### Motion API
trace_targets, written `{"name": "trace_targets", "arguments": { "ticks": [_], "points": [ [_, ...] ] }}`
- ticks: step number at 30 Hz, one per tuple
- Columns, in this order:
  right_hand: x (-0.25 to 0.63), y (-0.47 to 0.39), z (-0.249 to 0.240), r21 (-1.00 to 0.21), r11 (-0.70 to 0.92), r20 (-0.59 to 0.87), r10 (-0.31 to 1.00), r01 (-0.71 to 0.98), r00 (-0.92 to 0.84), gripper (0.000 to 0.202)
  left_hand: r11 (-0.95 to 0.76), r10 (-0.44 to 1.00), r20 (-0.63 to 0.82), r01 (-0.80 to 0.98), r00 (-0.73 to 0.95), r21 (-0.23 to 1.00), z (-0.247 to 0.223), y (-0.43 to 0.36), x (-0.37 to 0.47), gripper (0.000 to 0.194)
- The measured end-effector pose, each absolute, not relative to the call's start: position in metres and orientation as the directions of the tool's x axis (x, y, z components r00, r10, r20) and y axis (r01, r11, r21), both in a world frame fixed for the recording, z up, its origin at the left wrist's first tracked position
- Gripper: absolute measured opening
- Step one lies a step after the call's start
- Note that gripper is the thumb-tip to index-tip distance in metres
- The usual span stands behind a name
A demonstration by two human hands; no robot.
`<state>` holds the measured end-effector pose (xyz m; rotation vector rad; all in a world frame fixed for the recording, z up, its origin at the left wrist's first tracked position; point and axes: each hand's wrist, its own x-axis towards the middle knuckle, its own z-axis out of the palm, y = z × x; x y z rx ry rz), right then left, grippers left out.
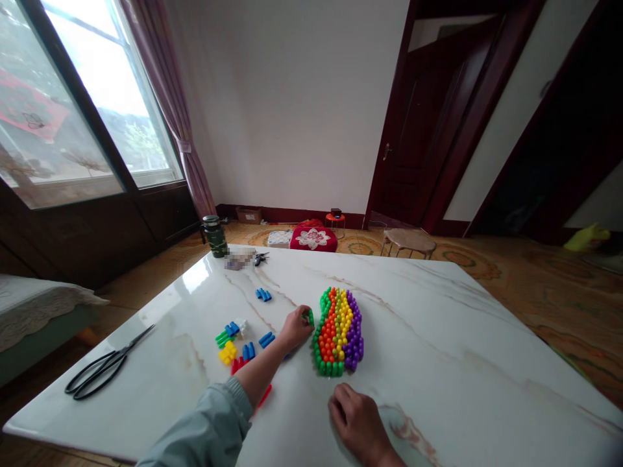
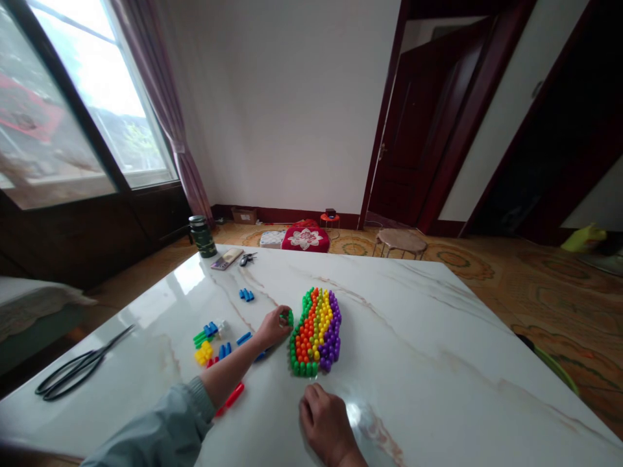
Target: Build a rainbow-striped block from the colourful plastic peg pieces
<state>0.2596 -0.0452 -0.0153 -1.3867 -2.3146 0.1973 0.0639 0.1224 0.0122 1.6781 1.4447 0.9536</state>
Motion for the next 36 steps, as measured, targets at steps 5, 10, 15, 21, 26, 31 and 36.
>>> {"name": "trace_targets", "arguments": {
  "ticks": [5, 10, 15, 21, 26, 31, 36],
  "points": [
    [0.259, -0.045, -0.013, -0.355, 0.497, 0.302, 0.863, 0.792, -0.406, 0.013, -0.122, 0.992, 0.077, 0.571, 0.102, 0.812, 0.010, 0.147, 0.075, 0.049],
    [0.259, -0.045, -0.012, -0.367, 0.493, 0.305, 0.865, 0.789, -0.399, 0.012, -0.131, 0.989, 0.065, 0.582, 0.133, 0.803, 0.009, 0.158, 0.089, 0.052],
    [0.259, -0.046, -0.010, -0.366, 0.494, 0.314, 0.863, 0.789, -0.395, 0.013, -0.121, 0.991, 0.068, 0.561, 0.116, 0.819, 0.003, 0.161, 0.091, 0.058],
    [0.260, -0.046, -0.010, -0.350, 0.507, 0.340, 0.852, 0.787, -0.398, 0.014, -0.175, 0.984, 0.141, 0.504, 0.105, 0.846, 0.010, 0.145, 0.078, 0.059],
    [0.261, -0.045, -0.011, -0.327, 0.518, 0.352, 0.843, 0.790, -0.407, 0.016, -0.205, 0.976, 0.208, 0.570, 0.061, 0.796, 0.036, 0.114, 0.021, 0.047],
    [0.261, -0.045, -0.012, -0.293, 0.529, 0.382, 0.828, 0.796, -0.410, 0.017, -0.006, 0.954, 0.226, 0.745, -0.195, 0.667, 0.060, 0.079, -0.072, 0.038],
    [0.261, -0.045, -0.011, -0.265, 0.546, 0.422, 0.807, 0.795, -0.414, 0.018, 0.355, 0.920, 0.009, 0.842, -0.392, 0.407, 0.055, 0.058, -0.117, 0.059]
  ]
}}
